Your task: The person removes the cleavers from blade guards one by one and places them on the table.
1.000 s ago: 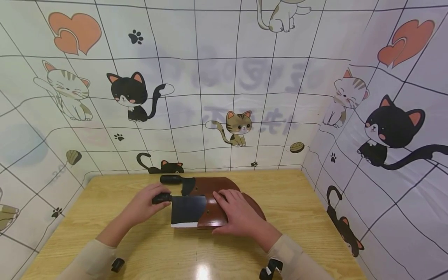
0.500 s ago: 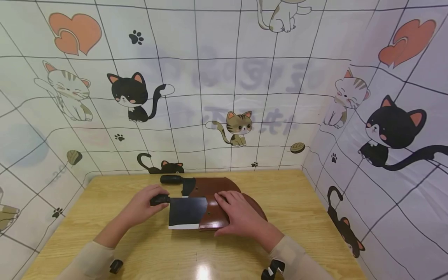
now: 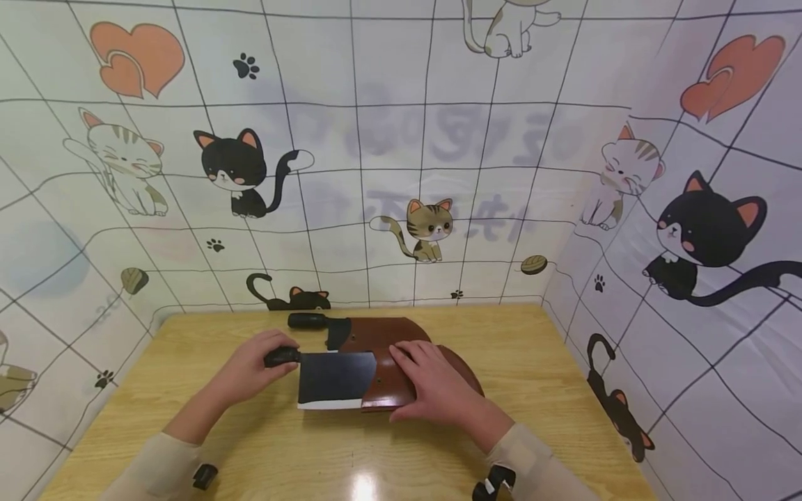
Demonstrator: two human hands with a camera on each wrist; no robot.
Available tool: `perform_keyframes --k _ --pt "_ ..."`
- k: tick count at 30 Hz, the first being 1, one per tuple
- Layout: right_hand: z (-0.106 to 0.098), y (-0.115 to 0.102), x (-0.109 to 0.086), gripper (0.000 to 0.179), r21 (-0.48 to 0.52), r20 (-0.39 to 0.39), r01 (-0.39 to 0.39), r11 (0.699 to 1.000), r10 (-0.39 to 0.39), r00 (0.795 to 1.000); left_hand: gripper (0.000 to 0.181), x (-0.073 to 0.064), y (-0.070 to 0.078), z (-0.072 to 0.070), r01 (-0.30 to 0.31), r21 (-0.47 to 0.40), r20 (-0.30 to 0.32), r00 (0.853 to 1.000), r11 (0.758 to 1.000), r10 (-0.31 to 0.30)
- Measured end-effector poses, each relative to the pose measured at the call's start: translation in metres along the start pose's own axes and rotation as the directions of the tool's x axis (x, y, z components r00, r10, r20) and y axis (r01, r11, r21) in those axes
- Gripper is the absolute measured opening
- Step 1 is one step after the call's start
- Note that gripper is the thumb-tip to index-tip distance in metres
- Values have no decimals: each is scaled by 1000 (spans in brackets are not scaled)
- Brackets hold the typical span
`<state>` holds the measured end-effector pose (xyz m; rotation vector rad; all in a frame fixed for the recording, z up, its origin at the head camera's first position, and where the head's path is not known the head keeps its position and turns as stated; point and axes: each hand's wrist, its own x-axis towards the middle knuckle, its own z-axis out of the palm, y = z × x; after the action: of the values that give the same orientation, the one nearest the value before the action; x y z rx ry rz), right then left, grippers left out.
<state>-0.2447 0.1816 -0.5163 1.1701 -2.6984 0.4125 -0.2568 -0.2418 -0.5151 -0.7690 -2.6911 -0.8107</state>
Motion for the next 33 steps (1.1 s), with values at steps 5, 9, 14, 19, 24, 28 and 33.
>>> perform_keyframes --k 5,9,14,19,24,28,33 --pt "-1 2 -2 125 14 5 -12 1000 12 1000 31 0 0 -2 9 -10 3 1000 1000 -9" --pt "-3 4 -6 123 27 14 -36 999 36 999 31 -1 -3 -2 36 -15 4 999 999 -36" --pt "-6 7 -11 123 13 8 -33 999 33 999 32 -3 -6 -3 64 -13 18 998 998 -64" --pt "-8 7 -12 123 5 4 -30 1000 30 1000 31 -4 -7 -5 58 -13 16 998 998 -57" --pt "-10 8 -13 123 25 10 -36 999 36 999 31 -4 -6 -9 51 -15 15 999 999 -51" --pt "-10 10 -15 122 39 13 -47 998 46 999 29 -5 -6 -11 59 -18 18 998 998 -58" --pt "-11 14 -17 121 38 4 -40 998 39 999 29 -7 -8 -14 72 -14 23 997 997 -72"
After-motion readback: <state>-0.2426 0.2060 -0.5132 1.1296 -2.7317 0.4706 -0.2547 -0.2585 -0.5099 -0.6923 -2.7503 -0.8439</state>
